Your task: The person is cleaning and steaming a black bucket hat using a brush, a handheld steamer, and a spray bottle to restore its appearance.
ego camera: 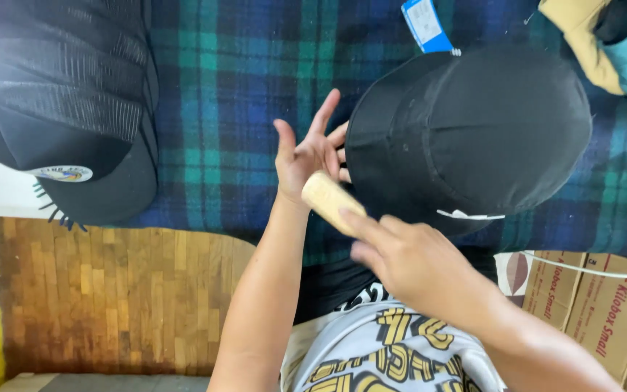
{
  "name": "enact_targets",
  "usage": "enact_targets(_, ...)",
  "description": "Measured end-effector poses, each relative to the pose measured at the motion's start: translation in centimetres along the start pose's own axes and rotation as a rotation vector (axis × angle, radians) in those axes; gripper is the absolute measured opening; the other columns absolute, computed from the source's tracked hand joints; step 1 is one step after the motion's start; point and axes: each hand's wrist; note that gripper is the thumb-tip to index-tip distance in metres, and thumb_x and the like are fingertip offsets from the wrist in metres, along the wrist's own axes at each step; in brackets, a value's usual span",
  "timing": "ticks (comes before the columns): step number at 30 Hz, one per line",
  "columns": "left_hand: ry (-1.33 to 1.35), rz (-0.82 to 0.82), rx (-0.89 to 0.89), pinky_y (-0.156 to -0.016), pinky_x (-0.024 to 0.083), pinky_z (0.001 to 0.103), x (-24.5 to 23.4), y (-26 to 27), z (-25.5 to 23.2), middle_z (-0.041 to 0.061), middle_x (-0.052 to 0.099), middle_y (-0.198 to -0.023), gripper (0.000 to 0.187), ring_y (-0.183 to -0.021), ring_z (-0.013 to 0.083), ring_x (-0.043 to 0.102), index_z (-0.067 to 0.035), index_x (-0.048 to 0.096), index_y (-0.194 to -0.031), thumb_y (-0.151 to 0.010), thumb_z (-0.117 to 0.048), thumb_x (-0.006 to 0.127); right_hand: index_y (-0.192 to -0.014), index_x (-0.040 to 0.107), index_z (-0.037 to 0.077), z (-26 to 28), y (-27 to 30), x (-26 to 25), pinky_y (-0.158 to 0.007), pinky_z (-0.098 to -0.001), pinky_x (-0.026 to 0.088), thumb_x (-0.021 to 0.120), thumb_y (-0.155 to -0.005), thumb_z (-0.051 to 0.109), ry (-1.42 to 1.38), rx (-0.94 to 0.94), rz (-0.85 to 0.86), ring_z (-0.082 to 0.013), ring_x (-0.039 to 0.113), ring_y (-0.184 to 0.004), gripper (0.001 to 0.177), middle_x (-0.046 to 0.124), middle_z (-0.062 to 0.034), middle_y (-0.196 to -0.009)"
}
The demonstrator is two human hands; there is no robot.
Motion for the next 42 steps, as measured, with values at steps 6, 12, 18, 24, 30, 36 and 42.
enact_targets(6,-0.283,-0.267,-0.074,-0.059,0.061,0.023,0.6,0.3,0.3,-0.001,0.069,-0.101,0.047,-0.082,0.0120,0.070,-0.011,0.052,-0.130,-0.091,-0.001,0.076,-0.161,0.057,0.033,-7.1,0.1,-13.2,-0.064,-0.0427,0.049,0.056,-0.102,0.054,0.648,0.187,0.070,-0.0230,0.066,-0.061,0.062,0.064,0.0030,-0.074)
enact_targets(12,-0.332,-0.285,-0.093,-0.067,0.064,0.028,0.8,0.3,0.1,0.010,0.070,-0.117,0.062,-0.087,0.0185,0.073,-0.004,0.053,-0.149,-0.091,-0.001,0.075,-0.132,0.068,0.045,-9.3,-13.1,-18.5,-0.074,-0.0371,0.055,0.062,-0.085,0.054,0.489,0.166,0.459,-0.0185,0.074,-0.095,0.048,0.077,0.0177,-0.116)
enact_targets(18,-0.352,-0.332,-0.109,-0.067,0.063,0.027,1.2,0.1,0.1,0.012,0.070,-0.122,0.070,-0.086,0.0182,0.073,-0.004,0.048,-0.153,-0.089,-0.003,0.076,-0.123,0.078,0.033,-7.3,-21.7,-16.9,-0.086,-0.0354,0.052,0.059,-0.097,0.047,0.504,0.328,0.896,-0.0217,0.072,-0.097,0.035,0.081,0.0069,-0.114)
enact_targets(24,-0.376,-0.376,-0.123,-0.069,0.061,0.028,0.9,0.0,0.1,0.012,0.068,-0.126,0.068,-0.085,0.0191,0.072,-0.003,0.047,-0.153,-0.090,0.001,0.071,-0.137,0.070,0.018,-14.2,-24.2,-15.4,-0.073,-0.0424,0.049,0.061,-0.104,0.037,0.471,0.230,0.597,-0.0300,0.070,-0.087,0.039,0.078,-0.0063,-0.112)
enact_targets(30,-0.385,-0.390,-0.135,-0.072,0.063,0.029,0.5,-0.1,0.2,0.009,0.068,-0.125,0.065,-0.080,0.0167,0.071,-0.002,0.049,-0.152,-0.091,0.003,0.070,-0.133,0.071,0.039,-15.4,-22.9,-13.7,-0.078,-0.0402,0.050,0.056,-0.097,0.054,0.395,0.295,0.924,-0.0228,0.064,-0.110,0.041,0.077,0.0085,-0.115)
enact_targets(36,-0.478,-0.487,-0.132,-0.063,0.049,0.020,-0.2,0.1,0.4,-0.010,0.059,-0.090,0.067,-0.062,0.0051,0.057,-0.002,0.052,-0.151,-0.086,0.005,0.072,-0.138,0.070,0.029,-21.3,-19.9,-14.4,-0.078,-0.0472,0.048,0.054,-0.102,0.038,0.219,0.417,0.448,-0.0318,0.066,-0.108,0.040,0.072,-0.0016,-0.127)
enact_targets(42,-0.467,-0.503,-0.110,-0.059,0.051,0.016,-1.2,0.4,0.6,-0.008,0.067,-0.106,0.070,-0.069,0.0069,0.067,-0.001,0.052,-0.151,-0.085,0.005,0.074,-0.132,0.073,0.029,-22.3,-11.6,-17.6,-0.088,-0.0240,0.048,0.057,-0.090,0.047,-0.230,0.480,0.338,-0.0048,0.067,-0.116,0.048,0.073,0.0125,-0.134)
Point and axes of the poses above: each hand's wrist, its own y-axis away from the middle knuckle, its own x-axis out of the palm, z = x × y
